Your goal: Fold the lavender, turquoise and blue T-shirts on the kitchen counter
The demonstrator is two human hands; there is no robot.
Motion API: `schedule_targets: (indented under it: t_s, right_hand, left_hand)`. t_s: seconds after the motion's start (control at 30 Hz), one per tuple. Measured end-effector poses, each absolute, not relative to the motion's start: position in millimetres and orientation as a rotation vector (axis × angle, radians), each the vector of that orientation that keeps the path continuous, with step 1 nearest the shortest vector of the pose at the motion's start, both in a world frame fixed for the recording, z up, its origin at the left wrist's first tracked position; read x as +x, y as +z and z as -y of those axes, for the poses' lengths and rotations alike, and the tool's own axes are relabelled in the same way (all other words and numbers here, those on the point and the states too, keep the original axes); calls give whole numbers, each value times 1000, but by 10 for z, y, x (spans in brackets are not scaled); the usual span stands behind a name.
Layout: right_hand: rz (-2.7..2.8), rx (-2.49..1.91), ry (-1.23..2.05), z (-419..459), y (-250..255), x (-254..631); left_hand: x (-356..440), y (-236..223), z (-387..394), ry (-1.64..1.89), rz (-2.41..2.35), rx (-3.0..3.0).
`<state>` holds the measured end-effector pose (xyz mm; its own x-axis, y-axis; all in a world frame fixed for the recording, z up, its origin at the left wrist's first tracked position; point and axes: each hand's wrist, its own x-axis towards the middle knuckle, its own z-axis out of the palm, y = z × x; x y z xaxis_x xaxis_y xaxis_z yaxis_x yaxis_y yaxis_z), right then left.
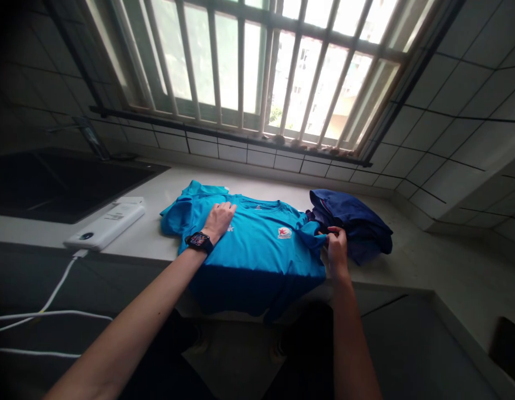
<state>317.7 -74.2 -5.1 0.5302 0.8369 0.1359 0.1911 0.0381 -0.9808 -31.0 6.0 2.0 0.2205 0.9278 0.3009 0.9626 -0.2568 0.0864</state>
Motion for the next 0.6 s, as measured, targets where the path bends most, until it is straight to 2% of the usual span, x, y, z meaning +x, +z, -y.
schedule_targets:
  t_s: [0.17, 0.27, 0.47, 0.6]
  right_hand:
    - [1100, -1732, 625, 785, -193, 3330]
    - [1314, -1744, 625, 751, -154, 3275]
    - [1329, -1715, -123, 919, 41, 3174]
    - [1484, -1997, 43, 1179, 40, 3317]
  left_hand:
    - [-384, 70, -17, -742, 1980, -2019]
    - [-414, 56, 2, -796, 2207, -1873]
    - [-436, -8, -37, -760, 2234, -1882]
    - [-452, -25, -55, -783, 2193, -1882]
